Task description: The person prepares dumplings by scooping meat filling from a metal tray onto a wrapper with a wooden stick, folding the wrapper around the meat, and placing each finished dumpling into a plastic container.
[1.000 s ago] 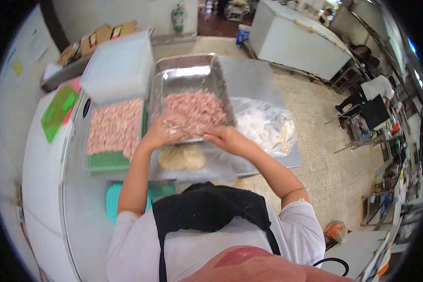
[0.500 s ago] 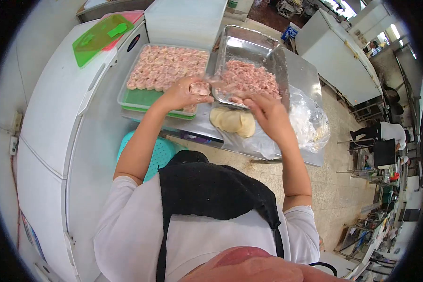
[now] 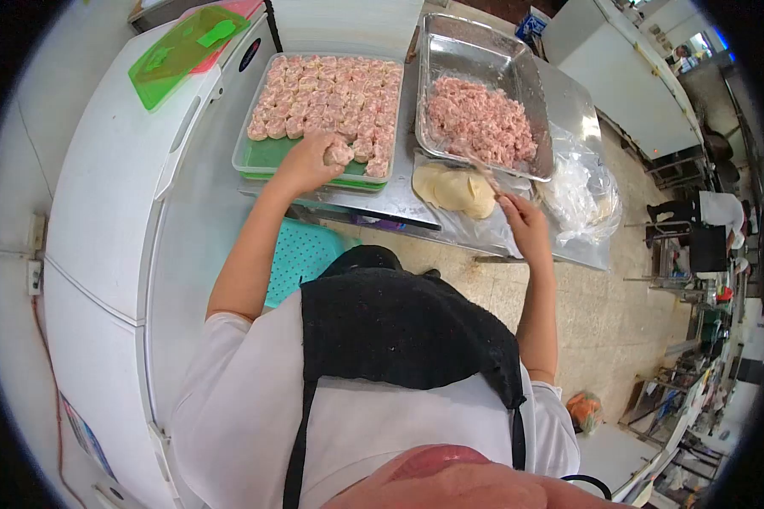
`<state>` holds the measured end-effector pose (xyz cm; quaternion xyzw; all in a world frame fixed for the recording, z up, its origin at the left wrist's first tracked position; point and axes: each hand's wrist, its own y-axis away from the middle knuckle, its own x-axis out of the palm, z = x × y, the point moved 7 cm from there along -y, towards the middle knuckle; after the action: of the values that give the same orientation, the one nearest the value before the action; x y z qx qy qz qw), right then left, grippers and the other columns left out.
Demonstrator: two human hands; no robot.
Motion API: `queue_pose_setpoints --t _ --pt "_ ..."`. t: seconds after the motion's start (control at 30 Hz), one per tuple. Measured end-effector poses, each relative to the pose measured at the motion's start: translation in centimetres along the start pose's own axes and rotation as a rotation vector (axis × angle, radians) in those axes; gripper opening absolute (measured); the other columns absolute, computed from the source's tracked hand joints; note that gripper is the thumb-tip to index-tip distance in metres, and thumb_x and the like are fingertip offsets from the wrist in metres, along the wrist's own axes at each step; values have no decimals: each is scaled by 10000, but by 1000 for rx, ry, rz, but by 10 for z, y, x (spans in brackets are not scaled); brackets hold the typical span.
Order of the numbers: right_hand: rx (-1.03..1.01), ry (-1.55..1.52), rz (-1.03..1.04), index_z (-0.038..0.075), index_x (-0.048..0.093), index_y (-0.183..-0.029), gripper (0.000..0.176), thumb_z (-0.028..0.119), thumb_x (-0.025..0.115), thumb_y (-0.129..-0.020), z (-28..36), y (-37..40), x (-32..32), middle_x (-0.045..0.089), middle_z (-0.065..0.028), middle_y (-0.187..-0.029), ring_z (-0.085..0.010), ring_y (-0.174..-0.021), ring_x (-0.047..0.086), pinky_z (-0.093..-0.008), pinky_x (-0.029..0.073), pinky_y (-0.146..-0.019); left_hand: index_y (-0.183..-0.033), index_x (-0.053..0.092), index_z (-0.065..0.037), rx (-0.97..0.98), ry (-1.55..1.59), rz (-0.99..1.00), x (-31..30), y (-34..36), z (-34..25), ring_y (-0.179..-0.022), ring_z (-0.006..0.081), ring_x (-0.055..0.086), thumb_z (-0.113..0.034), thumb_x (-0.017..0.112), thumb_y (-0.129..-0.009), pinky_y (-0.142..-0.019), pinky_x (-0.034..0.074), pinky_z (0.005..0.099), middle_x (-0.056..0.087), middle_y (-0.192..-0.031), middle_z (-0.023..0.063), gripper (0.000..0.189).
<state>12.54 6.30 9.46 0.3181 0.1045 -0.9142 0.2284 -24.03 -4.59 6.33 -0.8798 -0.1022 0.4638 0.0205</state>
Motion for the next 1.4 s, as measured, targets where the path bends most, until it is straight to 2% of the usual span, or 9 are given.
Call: queue_pose_setpoints --t 0.13,0.33,0.63,0.77,0.83,0.93,1.17,1.23,1.4 --pt "134 -78 -56 -21 656 -1073 275 201 593 -924 -33 15 -7 677 -82 -897 -110 -820 576 -259 458 -761 -1361 389 -72 -255 1 246 11 -9 -5 -1095 349 552 -255 722 -714 -923 440 390 555 -1205 223 751" --pt "118 5 -31 -29 647 -1075 292 212 604 -917 -20 9 -1 674 -90 -881 -110 -809 576 -258 460 -744 -1474 178 -61 -97 128 234 32 -27 -6 -1195 338 502 -187 740 -721 -1011 394 370 446 -1373 226 948" --pt "-93 27 8 5 646 -1085 309 260 591 -920 -13 -23 -3 673 -127 -856 -165 -755 604 -290 472 -709 -1489 144 -92 -205 303 280 35 -6 -10 -1249 292 478 -7 569 -746 -1023 388 354 362 -1449 184 860" --pt "-114 11 63 14 651 -1011 315 303 551 -934 -8 -47 -1 659 -162 -842 -240 -743 627 -337 476 -690 -1493 141 -124 -200 143 162 40 2 -19 -1234 289 500 38 473 -734 -1007 400 367 364 -1451 169 844" --pt "-202 188 176 16 635 -912 336 331 522 -941 -3 -62 7 631 -192 -819 -335 -747 616 -399 465 -666 -1485 143 -151 -198 206 58 35 5 -24 -1127 393 540 -42 488 -800 -945 427 439 516 -1253 278 775" --pt "-272 270 290 15 614 -870 329 327 530 -931 17 -78 9 606 -207 -799 -381 -756 593 -440 448 -653 -1482 175 -179 -267 133 -33 23 12 -26 -1135 390 535 -7 449 -792 -964 416 433 534 -1249 253 762" --pt "-447 274 339 40 633 -906 285 308 537 -917 30 -98 15 609 -173 -795 -360 -781 606 -443 465 -670 -1482 222 -200 -226 96 -13 19 24 -62 -1211 301 519 41 436 -774 -1023 381 366 535 -1306 163 778" --pt "-566 314 322 58 638 -927 262 297 535 -910 43 -95 23 623 -151 -839 -348 -794 615 -445 481 -681 -1461 273 -189 -205 132 -183 -1 25 -64 -1180 298 541 -6 481 -821 -1007 397 358 574 -1256 144 698" --pt "-665 399 372 82 636 -963 229 276 531 -899 81 -83 75 626 -139 -859 -340 -801 620 -451 494 -697 -1444 302 -173 -392 73 -308 -22 16 -9 -1116 277 577 -41 505 -843 -955 435 359 630 -1158 110 648"
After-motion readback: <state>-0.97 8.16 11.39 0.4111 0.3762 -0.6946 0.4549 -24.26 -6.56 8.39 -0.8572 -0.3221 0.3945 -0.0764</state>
